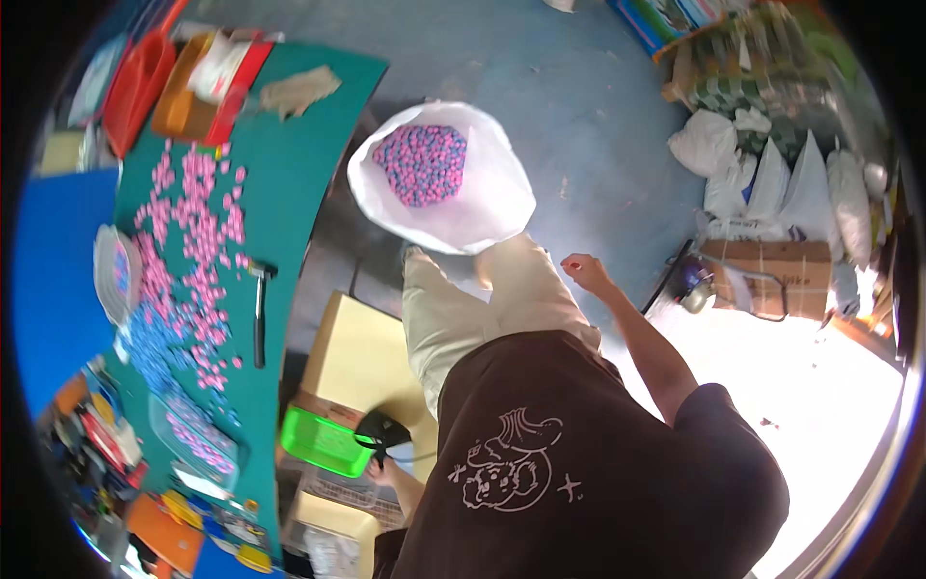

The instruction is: Assembling and sorting small pink and blue toy buttons using a small hammer.

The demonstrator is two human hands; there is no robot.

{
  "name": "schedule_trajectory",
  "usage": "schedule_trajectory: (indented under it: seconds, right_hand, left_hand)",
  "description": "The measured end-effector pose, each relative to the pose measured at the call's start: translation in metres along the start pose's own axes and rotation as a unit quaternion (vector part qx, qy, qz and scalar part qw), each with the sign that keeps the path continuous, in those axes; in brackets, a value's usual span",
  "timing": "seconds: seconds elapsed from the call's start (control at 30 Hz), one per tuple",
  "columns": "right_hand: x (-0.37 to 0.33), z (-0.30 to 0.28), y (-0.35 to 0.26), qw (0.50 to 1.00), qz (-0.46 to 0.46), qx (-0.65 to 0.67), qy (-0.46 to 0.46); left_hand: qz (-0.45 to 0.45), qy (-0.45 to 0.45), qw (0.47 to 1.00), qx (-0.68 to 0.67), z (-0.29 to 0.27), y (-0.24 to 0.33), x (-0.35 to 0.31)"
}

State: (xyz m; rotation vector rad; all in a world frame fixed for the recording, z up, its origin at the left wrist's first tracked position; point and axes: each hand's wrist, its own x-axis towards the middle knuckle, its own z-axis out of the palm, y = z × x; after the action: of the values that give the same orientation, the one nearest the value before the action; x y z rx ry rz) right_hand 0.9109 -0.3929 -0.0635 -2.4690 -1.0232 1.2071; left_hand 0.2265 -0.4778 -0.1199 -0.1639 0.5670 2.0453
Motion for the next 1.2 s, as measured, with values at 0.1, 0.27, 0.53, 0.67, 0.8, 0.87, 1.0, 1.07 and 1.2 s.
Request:
schedule_trajectory:
  seconds: [0.1, 0.27, 0.53, 0.67, 0.8, 0.87, 1.0, 1.07, 1.2]
  right_hand:
    - [-0.001, -0.004, 0.053, 1.0, 0.011, 0.011, 0.015]
    - [-0.017, -0.023, 0.17, 0.993, 0.081, 0.077, 0.034]
    - [-0.009, -0.115, 0.351, 0.992, 0.106, 0.038, 0.053]
    - [0.046, -0.168, 0.414, 0.971, 0.206, 0.079, 0.096]
    - [0.125, -0.221, 0.451, 0.949, 0.259, 0.136, 0.115]
    - [0.175, -0.238, 0.472, 0.938, 0.248, 0.163, 0.182]
    - [0.251, -0.237, 0.523, 0.883, 0.364, 0.271, 0.12]
    - [0.3, -0.216, 0.573, 0.8, 0.481, 0.328, 0.143]
    - [0.412, -0.135, 0.687, 0.712, 0.523, 0.418, 0.211]
  left_hand:
    - [-0.08, -0.058, 0.995, 0.013, 0.073, -0.064, 0.023]
    - [-0.2, -0.105, 0.974, 0.027, 0.13, -0.191, -0.022]
    - [-0.32, -0.111, 0.938, 0.066, 0.188, -0.29, -0.159]
    - [-0.38, -0.113, 0.913, 0.098, 0.233, -0.328, -0.196]
    - [-0.433, -0.12, 0.885, 0.123, 0.263, -0.386, -0.201]
    - [-0.458, -0.115, 0.872, 0.128, 0.26, -0.427, -0.201]
    - [-0.497, -0.104, 0.851, 0.132, 0.219, -0.539, -0.207]
    - [-0.514, -0.091, 0.841, 0.142, 0.184, -0.601, -0.215]
    - [-0.544, -0.09, 0.82, 0.155, 0.098, -0.729, -0.2]
